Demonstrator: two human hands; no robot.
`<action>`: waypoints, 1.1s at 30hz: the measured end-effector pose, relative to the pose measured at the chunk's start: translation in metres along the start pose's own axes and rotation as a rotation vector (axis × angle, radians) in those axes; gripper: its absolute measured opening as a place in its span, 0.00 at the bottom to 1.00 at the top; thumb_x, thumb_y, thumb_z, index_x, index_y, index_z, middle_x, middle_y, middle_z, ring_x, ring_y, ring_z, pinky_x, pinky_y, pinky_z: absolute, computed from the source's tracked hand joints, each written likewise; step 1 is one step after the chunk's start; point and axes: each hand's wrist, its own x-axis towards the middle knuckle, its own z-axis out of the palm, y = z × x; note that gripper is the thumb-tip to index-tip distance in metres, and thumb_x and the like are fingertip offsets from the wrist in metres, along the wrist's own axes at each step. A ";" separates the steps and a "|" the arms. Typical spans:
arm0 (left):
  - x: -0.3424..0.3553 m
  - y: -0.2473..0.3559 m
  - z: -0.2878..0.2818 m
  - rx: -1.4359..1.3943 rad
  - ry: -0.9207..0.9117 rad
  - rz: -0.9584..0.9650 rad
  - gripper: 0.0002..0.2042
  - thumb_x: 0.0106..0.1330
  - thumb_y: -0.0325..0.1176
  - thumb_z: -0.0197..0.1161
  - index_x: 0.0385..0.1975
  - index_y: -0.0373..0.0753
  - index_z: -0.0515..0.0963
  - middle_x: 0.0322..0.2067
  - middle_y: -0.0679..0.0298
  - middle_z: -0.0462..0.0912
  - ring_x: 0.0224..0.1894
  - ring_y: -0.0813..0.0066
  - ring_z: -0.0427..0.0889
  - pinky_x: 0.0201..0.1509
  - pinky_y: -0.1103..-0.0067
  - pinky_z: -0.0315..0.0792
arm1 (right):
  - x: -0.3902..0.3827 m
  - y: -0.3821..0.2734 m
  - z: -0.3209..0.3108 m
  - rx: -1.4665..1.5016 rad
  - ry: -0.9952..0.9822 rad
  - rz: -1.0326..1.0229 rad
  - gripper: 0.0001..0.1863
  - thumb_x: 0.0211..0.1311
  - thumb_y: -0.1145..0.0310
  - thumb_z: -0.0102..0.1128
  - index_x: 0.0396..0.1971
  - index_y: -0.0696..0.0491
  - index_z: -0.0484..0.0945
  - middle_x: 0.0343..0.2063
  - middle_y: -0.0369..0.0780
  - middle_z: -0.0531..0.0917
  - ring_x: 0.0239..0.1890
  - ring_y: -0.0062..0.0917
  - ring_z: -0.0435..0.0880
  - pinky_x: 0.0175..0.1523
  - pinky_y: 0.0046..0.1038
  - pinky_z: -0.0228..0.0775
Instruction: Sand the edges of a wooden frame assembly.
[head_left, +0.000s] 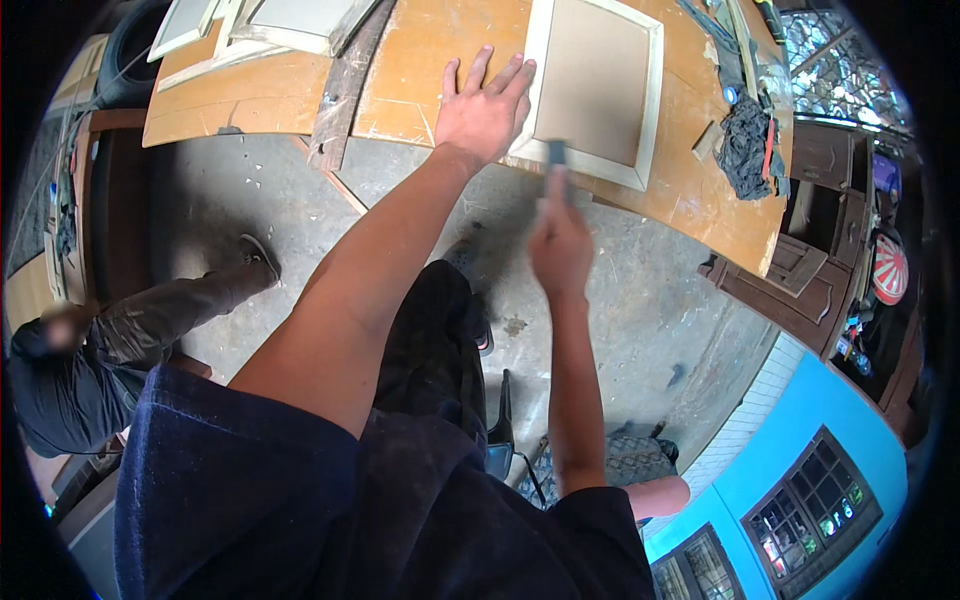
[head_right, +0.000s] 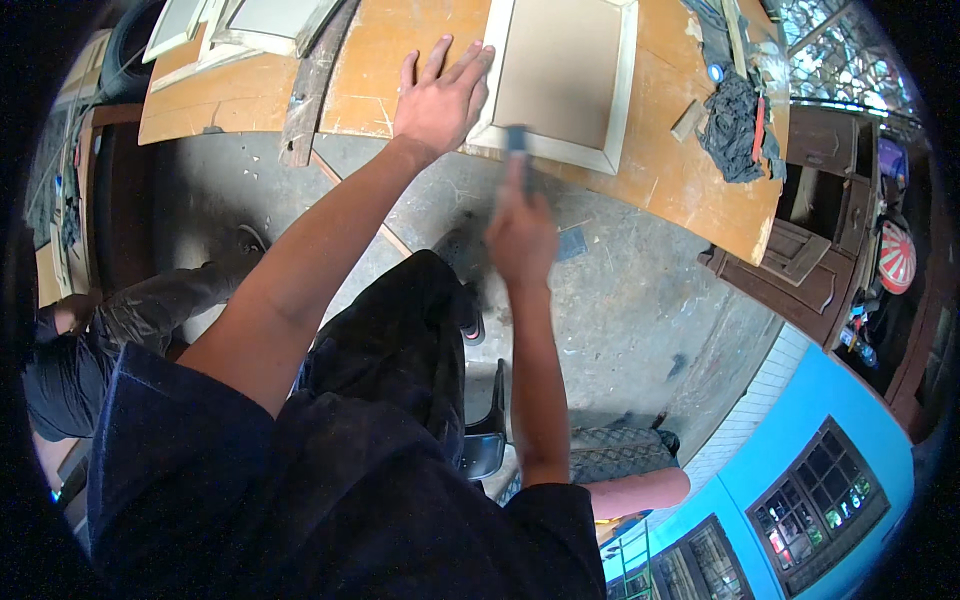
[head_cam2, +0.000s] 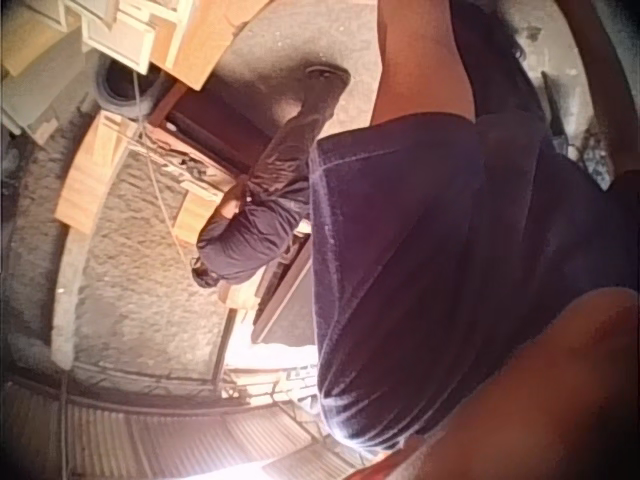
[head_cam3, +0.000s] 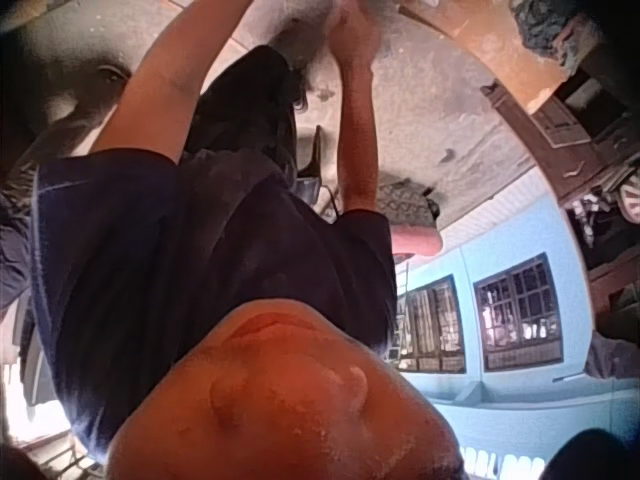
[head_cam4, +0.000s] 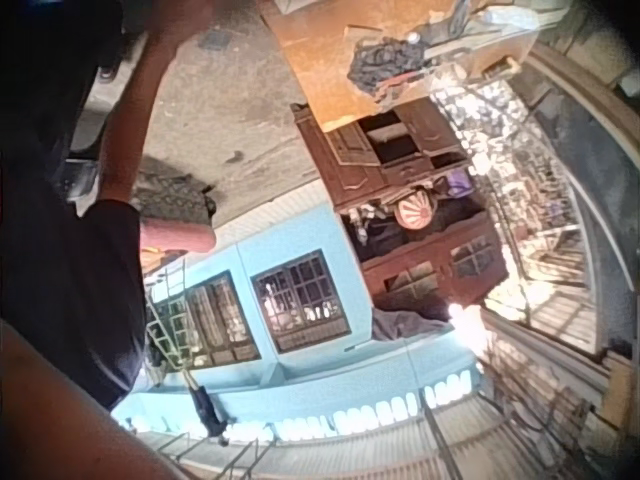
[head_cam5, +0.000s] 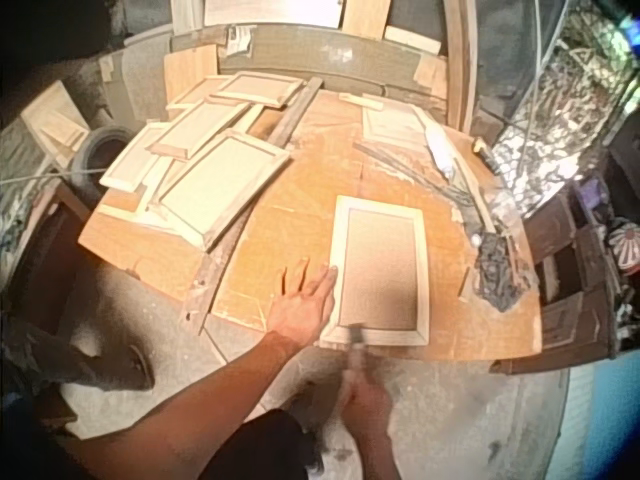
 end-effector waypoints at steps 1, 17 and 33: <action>0.000 0.002 0.001 0.006 -0.003 0.000 0.22 0.75 0.44 0.44 0.69 0.55 0.65 0.68 0.71 0.69 0.74 0.59 0.57 0.75 0.50 0.45 | 0.004 0.023 -0.001 0.017 0.140 0.012 0.29 0.67 0.71 0.52 0.70 0.50 0.65 0.27 0.52 0.81 0.25 0.44 0.80 0.30 0.43 0.73; 0.003 -0.002 -0.001 0.026 0.013 0.033 0.22 0.74 0.43 0.48 0.68 0.55 0.66 0.67 0.71 0.71 0.73 0.57 0.60 0.73 0.49 0.48 | 0.010 0.047 -0.023 -0.033 0.232 0.325 0.26 0.68 0.70 0.52 0.66 0.57 0.70 0.21 0.52 0.80 0.18 0.42 0.78 0.25 0.42 0.69; 0.002 0.001 0.004 0.014 -0.003 0.041 0.23 0.75 0.44 0.46 0.68 0.53 0.66 0.68 0.68 0.69 0.74 0.55 0.58 0.74 0.48 0.46 | -0.001 -0.005 0.021 0.004 0.219 0.155 0.32 0.66 0.71 0.52 0.71 0.55 0.62 0.24 0.50 0.80 0.23 0.43 0.81 0.27 0.42 0.74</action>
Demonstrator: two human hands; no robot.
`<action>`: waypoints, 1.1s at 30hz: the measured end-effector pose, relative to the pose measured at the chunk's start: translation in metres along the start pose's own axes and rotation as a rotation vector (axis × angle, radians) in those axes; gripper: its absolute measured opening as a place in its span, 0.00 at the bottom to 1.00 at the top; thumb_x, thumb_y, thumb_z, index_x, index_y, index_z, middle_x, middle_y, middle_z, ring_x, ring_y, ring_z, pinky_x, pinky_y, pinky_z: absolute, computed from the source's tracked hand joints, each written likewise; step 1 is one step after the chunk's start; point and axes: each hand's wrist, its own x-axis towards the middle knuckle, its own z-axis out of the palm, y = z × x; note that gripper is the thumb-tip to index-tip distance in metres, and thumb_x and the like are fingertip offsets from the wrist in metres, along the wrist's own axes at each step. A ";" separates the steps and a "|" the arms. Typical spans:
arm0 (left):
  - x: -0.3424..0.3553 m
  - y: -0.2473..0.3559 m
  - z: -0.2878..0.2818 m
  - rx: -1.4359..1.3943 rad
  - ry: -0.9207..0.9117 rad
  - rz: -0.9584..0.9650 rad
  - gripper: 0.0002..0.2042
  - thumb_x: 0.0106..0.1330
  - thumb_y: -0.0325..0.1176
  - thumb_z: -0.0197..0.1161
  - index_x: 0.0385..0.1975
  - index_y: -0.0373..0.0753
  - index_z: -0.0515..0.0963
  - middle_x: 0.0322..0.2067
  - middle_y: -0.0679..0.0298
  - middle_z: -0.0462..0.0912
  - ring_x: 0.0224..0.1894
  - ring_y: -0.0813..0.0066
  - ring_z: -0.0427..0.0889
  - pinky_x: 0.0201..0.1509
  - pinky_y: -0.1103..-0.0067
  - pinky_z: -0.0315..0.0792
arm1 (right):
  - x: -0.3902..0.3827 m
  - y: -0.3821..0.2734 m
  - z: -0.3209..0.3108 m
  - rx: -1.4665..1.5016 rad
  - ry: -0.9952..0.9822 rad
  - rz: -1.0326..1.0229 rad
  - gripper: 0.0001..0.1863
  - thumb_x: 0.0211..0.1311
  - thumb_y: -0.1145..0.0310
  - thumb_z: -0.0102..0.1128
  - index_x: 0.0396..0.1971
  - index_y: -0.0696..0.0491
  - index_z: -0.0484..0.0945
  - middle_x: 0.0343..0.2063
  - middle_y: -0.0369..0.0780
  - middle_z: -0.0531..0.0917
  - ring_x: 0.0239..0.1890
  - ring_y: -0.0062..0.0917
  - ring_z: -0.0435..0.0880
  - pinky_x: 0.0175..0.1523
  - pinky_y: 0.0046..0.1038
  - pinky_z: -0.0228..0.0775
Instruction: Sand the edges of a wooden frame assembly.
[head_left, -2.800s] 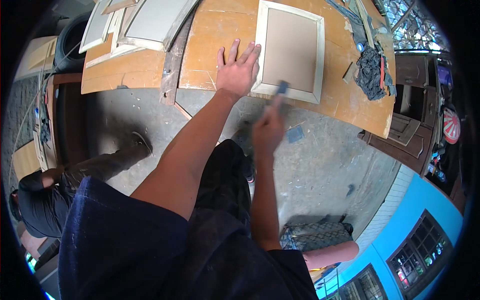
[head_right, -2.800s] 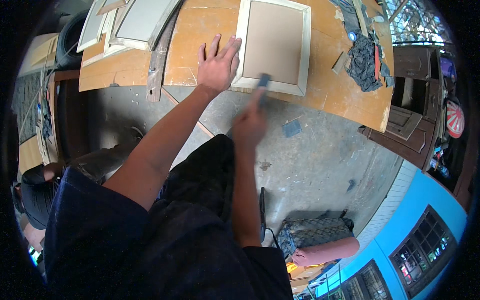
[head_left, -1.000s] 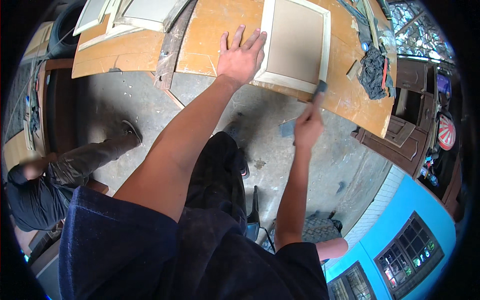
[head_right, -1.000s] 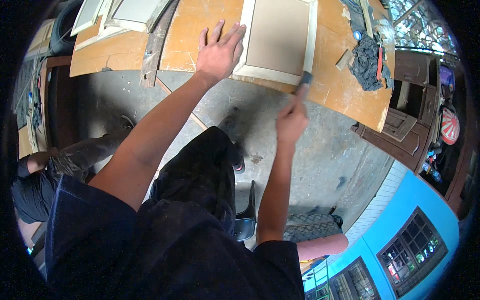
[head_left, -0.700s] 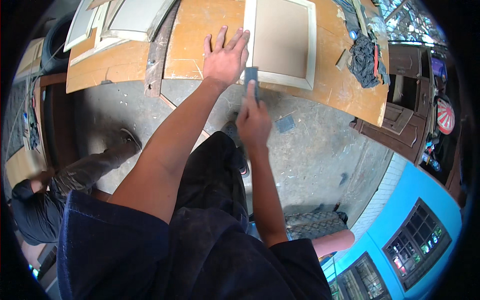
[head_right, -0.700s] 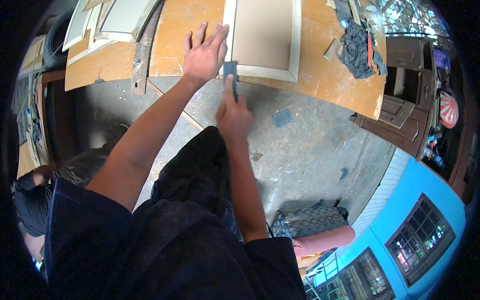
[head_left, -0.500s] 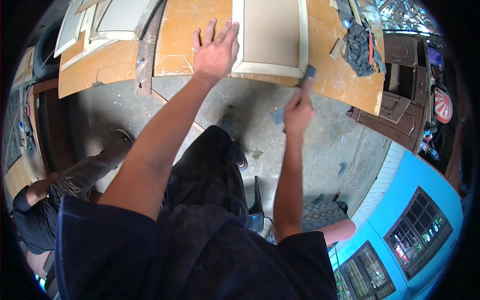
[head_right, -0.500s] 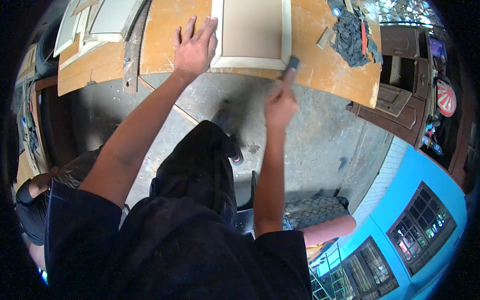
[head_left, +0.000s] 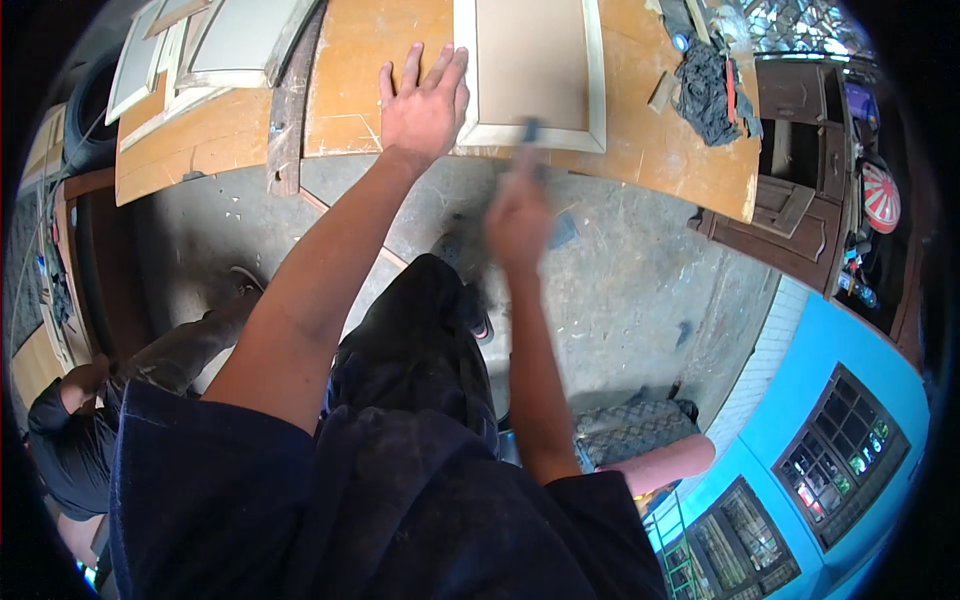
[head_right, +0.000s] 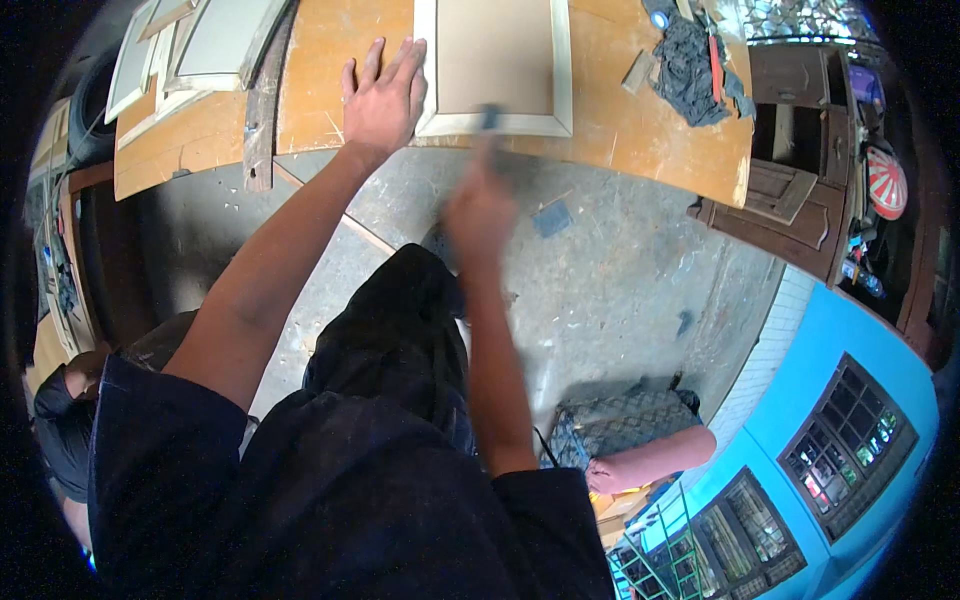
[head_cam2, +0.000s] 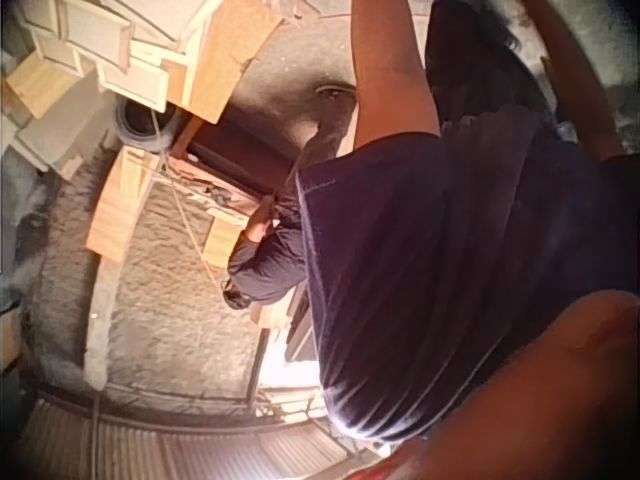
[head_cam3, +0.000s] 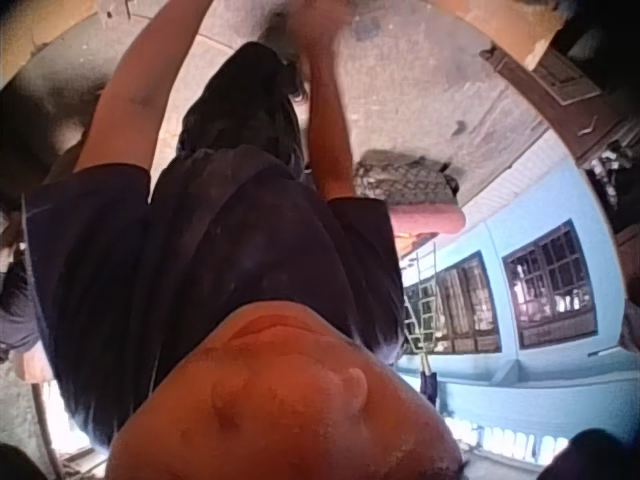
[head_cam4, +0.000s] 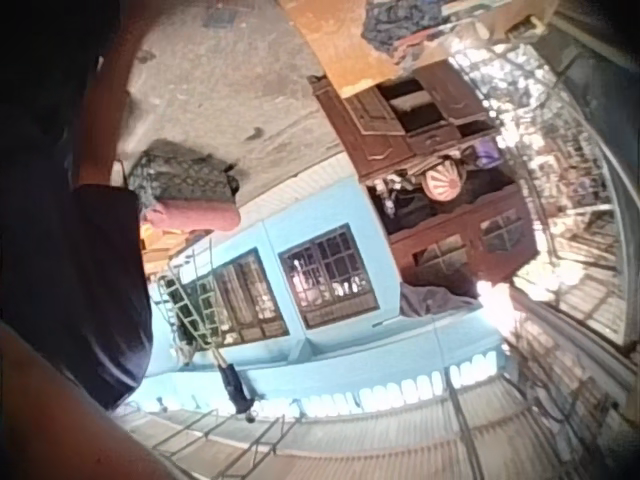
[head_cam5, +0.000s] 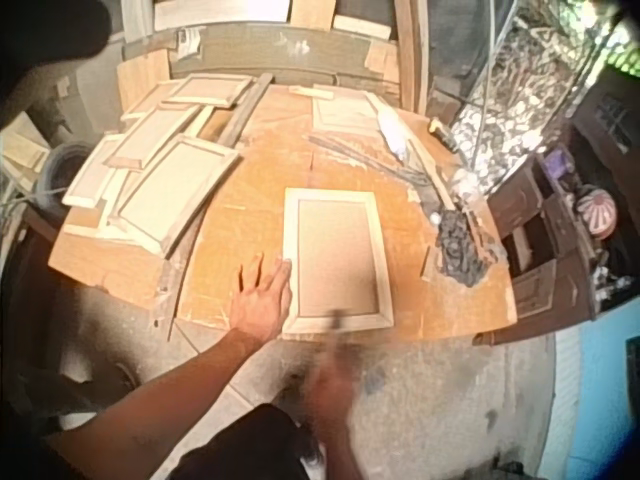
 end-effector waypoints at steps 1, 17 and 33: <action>-0.002 -0.001 0.000 0.005 0.002 -0.002 0.23 0.75 0.44 0.46 0.68 0.53 0.66 0.68 0.68 0.69 0.74 0.55 0.58 0.74 0.48 0.46 | -0.008 -0.017 0.005 0.005 0.000 -0.003 0.32 0.66 0.71 0.52 0.71 0.55 0.62 0.24 0.50 0.80 0.23 0.43 0.81 0.27 0.42 0.74; 0.000 -0.009 -0.003 0.002 -0.043 -0.012 0.24 0.74 0.44 0.45 0.70 0.54 0.63 0.70 0.71 0.66 0.75 0.56 0.54 0.75 0.46 0.43 | 0.000 -0.007 -0.010 -0.105 -0.163 -0.021 0.31 0.68 0.69 0.49 0.72 0.53 0.60 0.26 0.53 0.82 0.24 0.43 0.83 0.27 0.43 0.74; 0.001 -0.002 -0.005 -0.036 -0.043 -0.013 0.24 0.75 0.44 0.44 0.70 0.55 0.63 0.69 0.71 0.67 0.75 0.56 0.55 0.75 0.46 0.42 | -0.035 0.003 -0.052 0.240 0.088 0.185 0.28 0.70 0.68 0.55 0.69 0.51 0.65 0.31 0.54 0.82 0.28 0.40 0.83 0.34 0.39 0.75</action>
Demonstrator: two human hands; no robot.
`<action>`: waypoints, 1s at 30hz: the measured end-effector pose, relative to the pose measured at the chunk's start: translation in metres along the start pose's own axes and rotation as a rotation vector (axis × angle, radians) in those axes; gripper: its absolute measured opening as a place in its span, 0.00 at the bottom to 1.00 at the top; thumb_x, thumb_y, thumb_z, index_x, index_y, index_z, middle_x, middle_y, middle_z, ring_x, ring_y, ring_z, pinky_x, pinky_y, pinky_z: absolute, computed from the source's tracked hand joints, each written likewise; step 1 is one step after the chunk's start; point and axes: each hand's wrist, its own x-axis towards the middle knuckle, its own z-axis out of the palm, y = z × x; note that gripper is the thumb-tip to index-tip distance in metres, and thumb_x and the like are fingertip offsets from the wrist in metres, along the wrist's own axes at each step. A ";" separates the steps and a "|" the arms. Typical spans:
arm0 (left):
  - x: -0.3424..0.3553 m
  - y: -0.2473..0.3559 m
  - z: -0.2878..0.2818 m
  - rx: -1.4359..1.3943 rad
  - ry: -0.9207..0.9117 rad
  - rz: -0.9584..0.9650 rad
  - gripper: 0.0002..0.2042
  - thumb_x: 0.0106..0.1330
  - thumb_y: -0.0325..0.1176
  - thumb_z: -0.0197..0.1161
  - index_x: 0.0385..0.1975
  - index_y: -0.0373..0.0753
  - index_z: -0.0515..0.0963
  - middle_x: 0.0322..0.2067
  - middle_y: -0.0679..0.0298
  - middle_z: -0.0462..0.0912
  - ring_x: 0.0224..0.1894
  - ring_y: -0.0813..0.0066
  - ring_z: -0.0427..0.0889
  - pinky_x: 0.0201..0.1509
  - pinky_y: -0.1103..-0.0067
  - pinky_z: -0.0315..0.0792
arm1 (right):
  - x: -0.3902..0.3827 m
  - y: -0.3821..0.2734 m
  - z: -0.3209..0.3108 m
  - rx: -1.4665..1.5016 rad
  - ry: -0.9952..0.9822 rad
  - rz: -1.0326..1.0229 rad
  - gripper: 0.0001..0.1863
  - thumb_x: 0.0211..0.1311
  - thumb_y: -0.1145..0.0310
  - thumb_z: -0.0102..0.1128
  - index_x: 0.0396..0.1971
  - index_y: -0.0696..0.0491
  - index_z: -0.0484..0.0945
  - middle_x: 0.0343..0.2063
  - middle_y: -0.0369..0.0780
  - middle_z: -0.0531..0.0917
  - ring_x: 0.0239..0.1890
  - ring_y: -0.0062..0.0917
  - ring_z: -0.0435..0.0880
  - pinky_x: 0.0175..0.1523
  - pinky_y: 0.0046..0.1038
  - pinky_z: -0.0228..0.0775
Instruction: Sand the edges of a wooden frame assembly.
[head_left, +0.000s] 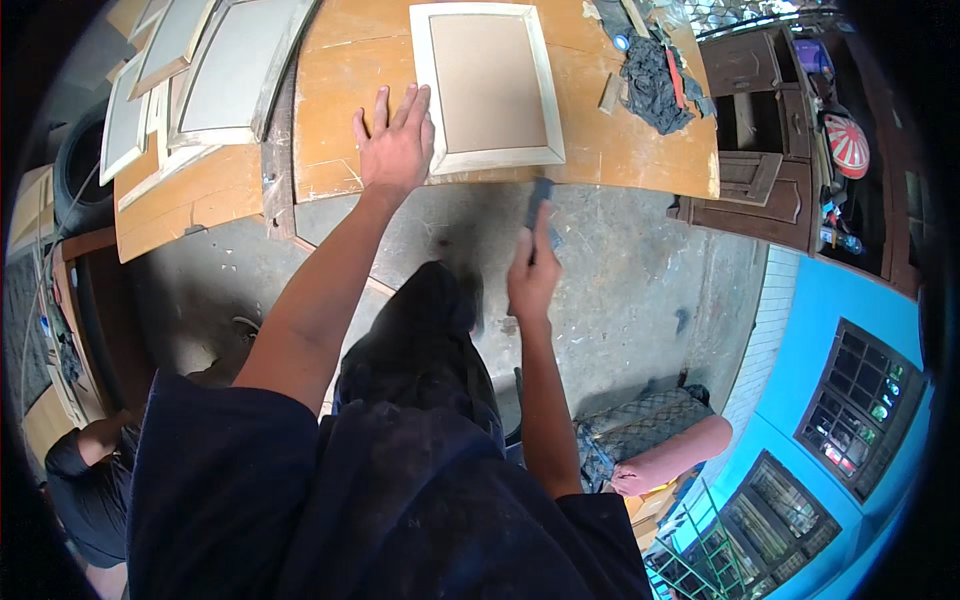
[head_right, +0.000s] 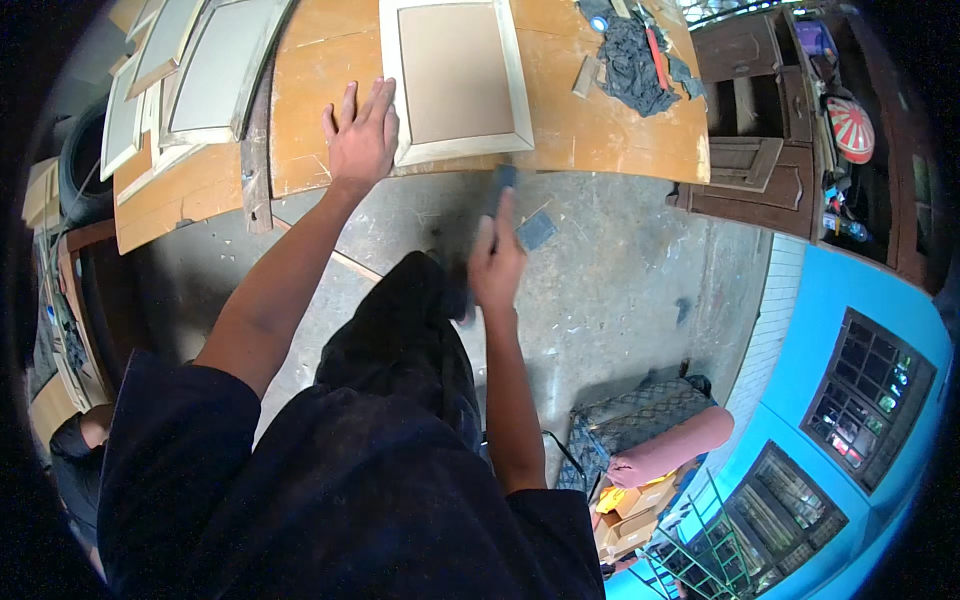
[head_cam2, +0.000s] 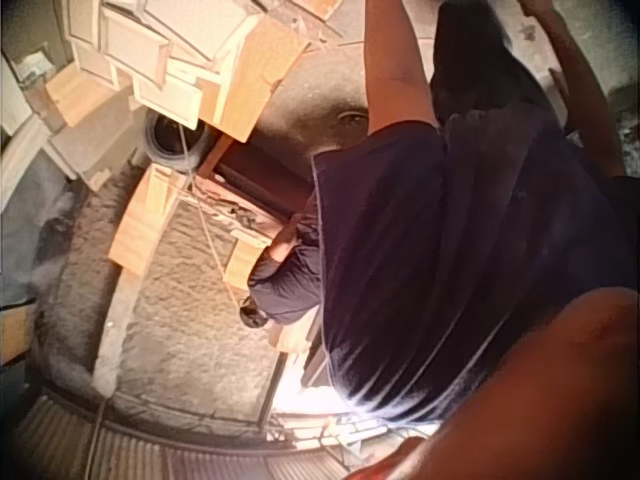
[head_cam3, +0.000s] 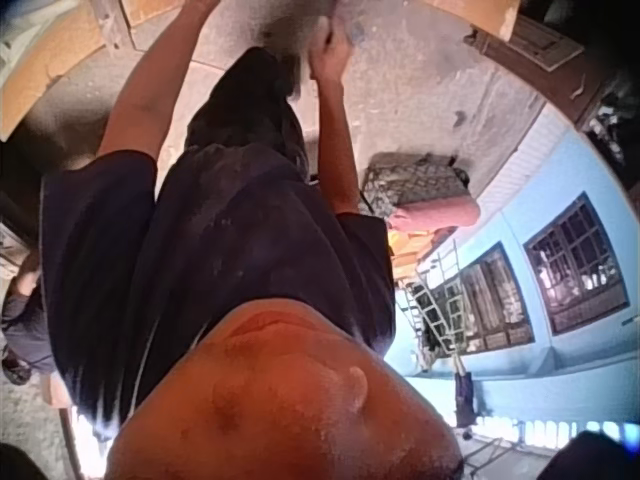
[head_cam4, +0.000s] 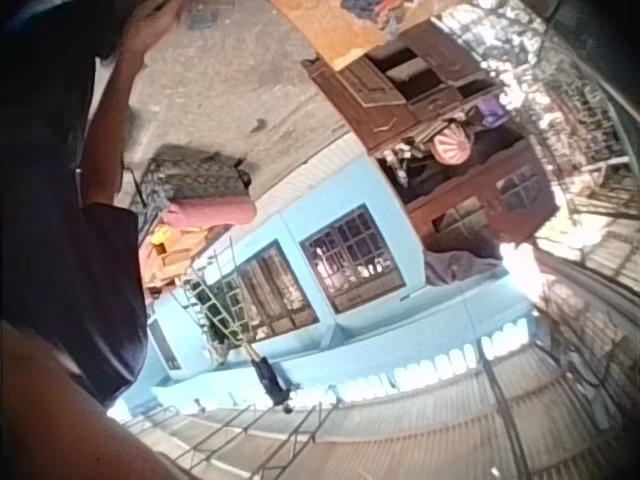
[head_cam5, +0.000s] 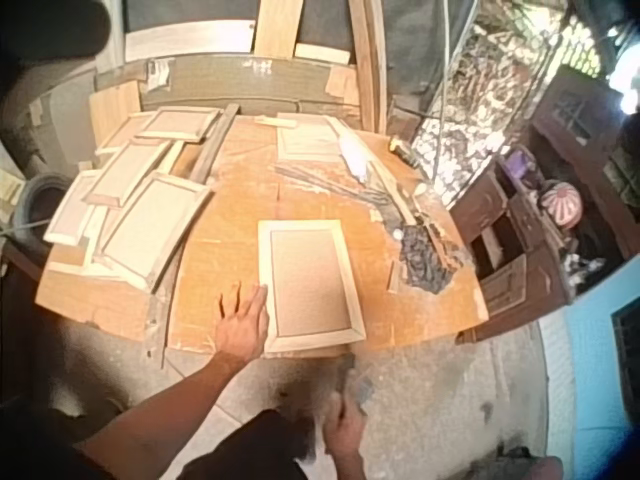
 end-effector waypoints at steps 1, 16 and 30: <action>0.002 0.000 -0.001 -0.007 -0.011 -0.009 0.23 0.76 0.45 0.44 0.70 0.55 0.63 0.70 0.71 0.67 0.75 0.57 0.54 0.75 0.46 0.42 | -0.003 0.004 -0.016 0.022 0.028 0.168 0.29 0.70 0.67 0.56 0.70 0.52 0.64 0.30 0.53 0.82 0.27 0.39 0.83 0.34 0.37 0.74; 0.000 -0.003 -0.044 -0.427 0.163 -0.013 0.23 0.66 0.34 0.58 0.62 0.38 0.71 0.62 0.50 0.71 0.65 0.52 0.69 0.68 0.59 0.63 | 0.165 0.052 -0.023 -0.130 0.039 0.178 0.21 0.57 0.54 0.71 0.30 0.60 0.79 0.23 0.52 0.82 0.29 0.49 0.83 0.37 0.44 0.73; 0.028 0.001 -0.046 -0.894 -0.301 -0.528 0.26 0.56 0.25 0.67 0.57 0.34 0.71 0.48 0.50 0.76 0.47 0.58 0.78 0.52 0.70 0.75 | 0.248 0.024 0.034 -0.010 -0.073 0.374 0.28 0.54 0.49 0.72 0.35 0.63 0.80 0.28 0.49 0.85 0.33 0.42 0.86 0.41 0.41 0.74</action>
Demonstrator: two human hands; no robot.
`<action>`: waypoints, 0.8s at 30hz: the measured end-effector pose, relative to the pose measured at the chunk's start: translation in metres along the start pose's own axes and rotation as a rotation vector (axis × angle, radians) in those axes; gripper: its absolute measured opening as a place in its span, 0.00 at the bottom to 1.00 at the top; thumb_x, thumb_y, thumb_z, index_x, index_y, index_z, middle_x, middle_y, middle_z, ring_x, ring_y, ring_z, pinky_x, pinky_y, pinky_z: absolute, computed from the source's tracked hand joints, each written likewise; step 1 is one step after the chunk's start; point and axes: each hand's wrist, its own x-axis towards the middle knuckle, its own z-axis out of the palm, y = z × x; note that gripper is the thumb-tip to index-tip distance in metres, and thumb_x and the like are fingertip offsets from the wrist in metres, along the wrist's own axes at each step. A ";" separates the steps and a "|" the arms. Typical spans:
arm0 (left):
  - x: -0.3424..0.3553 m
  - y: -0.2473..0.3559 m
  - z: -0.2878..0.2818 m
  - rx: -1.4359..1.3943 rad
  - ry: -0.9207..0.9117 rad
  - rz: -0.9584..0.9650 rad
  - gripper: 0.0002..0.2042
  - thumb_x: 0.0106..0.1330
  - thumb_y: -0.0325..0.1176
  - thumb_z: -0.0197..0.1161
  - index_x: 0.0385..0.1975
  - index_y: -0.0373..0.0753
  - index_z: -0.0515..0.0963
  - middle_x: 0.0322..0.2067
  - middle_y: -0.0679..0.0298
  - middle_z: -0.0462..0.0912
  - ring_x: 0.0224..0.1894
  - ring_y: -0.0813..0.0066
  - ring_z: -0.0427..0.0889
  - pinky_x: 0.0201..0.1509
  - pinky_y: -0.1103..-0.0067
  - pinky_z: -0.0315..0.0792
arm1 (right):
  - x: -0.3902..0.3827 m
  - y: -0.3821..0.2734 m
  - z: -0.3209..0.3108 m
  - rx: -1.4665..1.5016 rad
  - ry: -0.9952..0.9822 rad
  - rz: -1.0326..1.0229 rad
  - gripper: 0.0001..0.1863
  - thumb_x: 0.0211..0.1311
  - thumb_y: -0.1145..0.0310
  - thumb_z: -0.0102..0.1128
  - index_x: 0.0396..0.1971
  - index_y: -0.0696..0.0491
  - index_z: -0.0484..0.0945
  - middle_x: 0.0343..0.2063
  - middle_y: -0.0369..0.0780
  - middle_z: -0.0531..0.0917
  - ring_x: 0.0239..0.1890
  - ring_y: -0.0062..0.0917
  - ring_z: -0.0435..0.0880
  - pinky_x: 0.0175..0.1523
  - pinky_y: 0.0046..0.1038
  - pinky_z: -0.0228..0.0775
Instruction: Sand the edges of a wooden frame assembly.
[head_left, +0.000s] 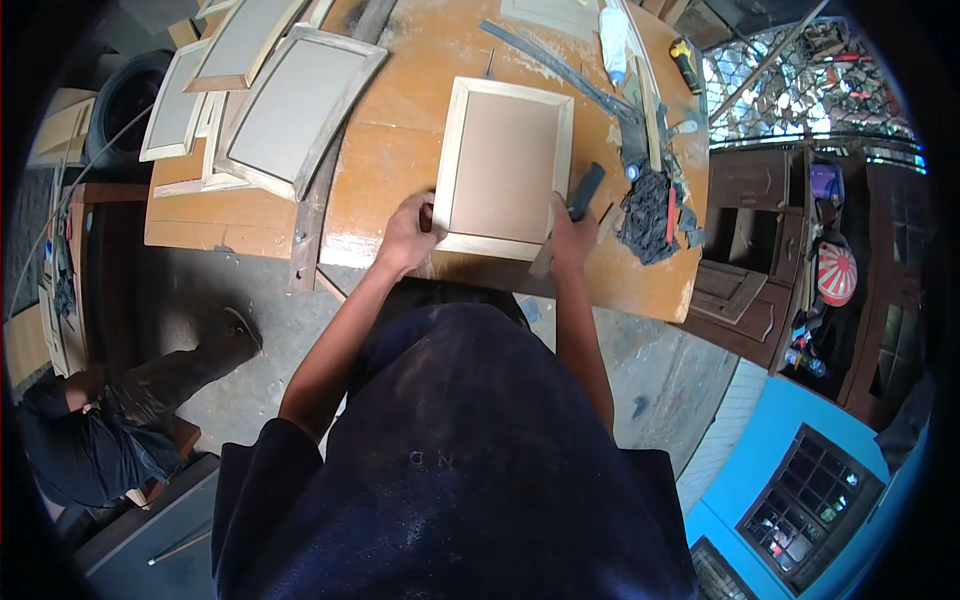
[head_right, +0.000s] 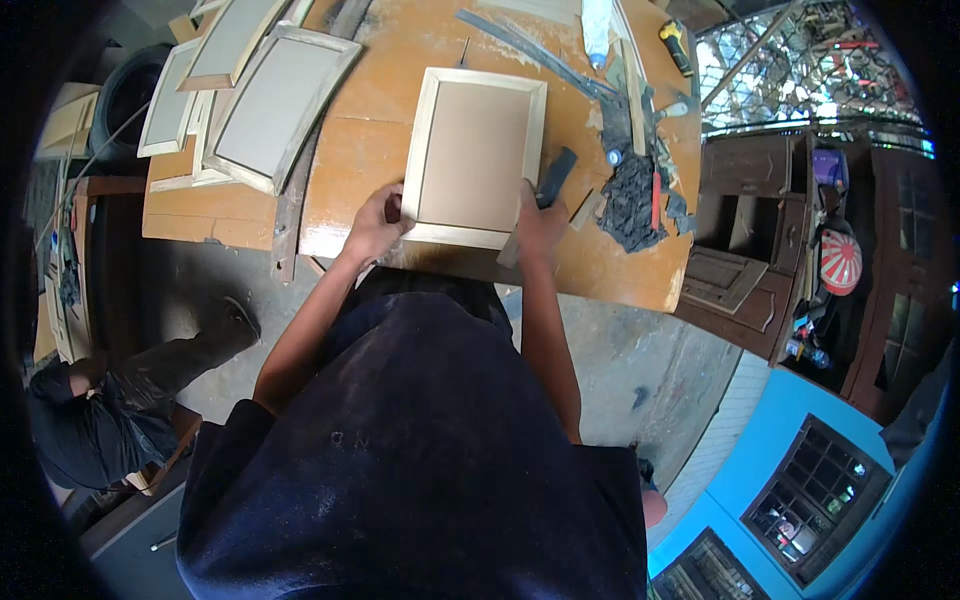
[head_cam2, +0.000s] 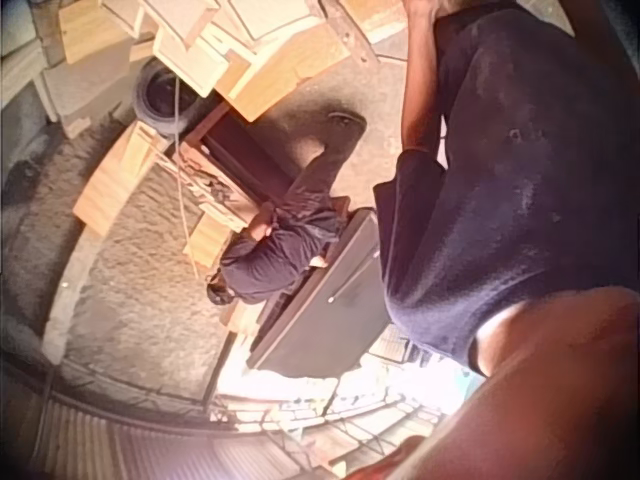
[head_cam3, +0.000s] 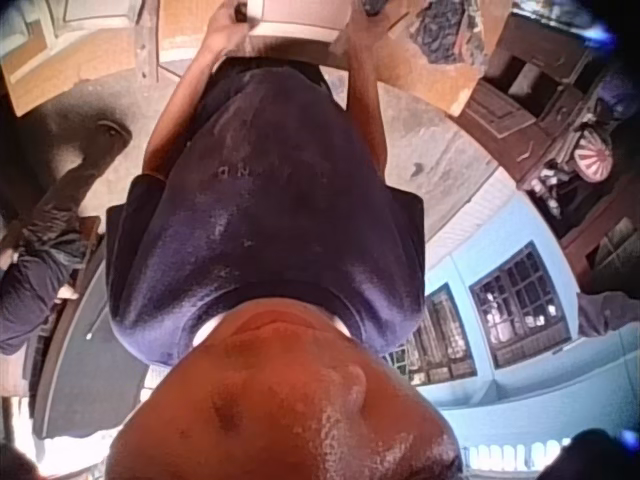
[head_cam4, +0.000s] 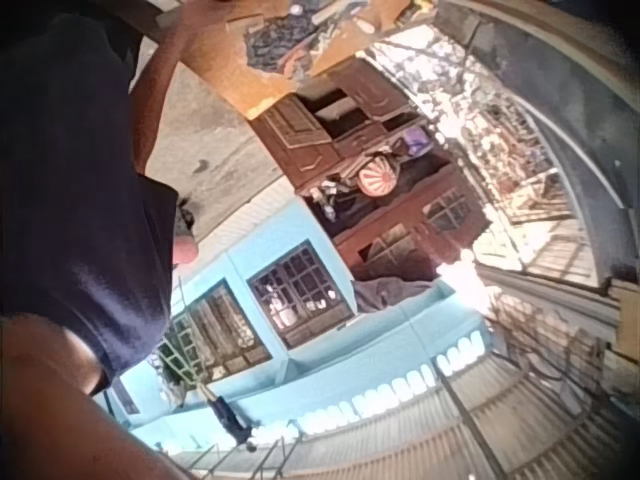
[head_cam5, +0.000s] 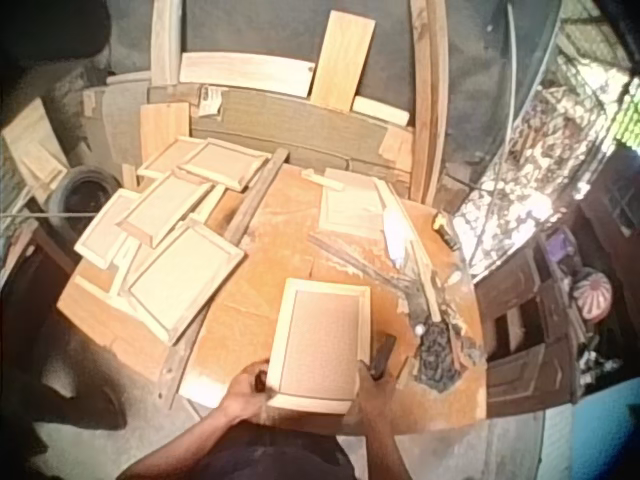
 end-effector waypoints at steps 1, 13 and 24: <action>0.006 0.000 -0.003 -0.161 -0.001 0.040 0.23 0.55 0.21 0.67 0.53 0.35 0.71 0.45 0.55 0.77 0.44 0.67 0.78 0.49 0.74 0.75 | 0.000 -0.015 -0.006 0.105 0.036 -0.082 0.23 0.55 0.54 0.73 0.33 0.62 0.80 0.26 0.43 0.83 0.30 0.33 0.82 0.38 0.35 0.73; 0.034 0.020 -0.028 0.082 0.088 0.211 0.17 0.58 0.14 0.61 0.46 0.37 0.79 0.38 0.48 0.84 0.40 0.58 0.86 0.46 0.74 0.77 | 0.013 -0.017 -0.025 0.414 -0.101 -0.397 0.10 0.57 0.72 0.72 0.35 0.57 0.79 0.29 0.30 0.79 0.31 0.14 0.74 0.39 0.21 0.68; 0.030 0.014 -0.021 -0.073 0.170 0.370 0.18 0.53 0.12 0.60 0.44 0.36 0.81 0.41 0.53 0.86 0.45 0.62 0.87 0.52 0.74 0.77 | 0.015 -0.002 -0.028 0.777 -0.425 -0.189 0.12 0.66 0.69 0.61 0.45 0.59 0.81 0.42 0.38 0.84 0.44 0.22 0.82 0.52 0.28 0.74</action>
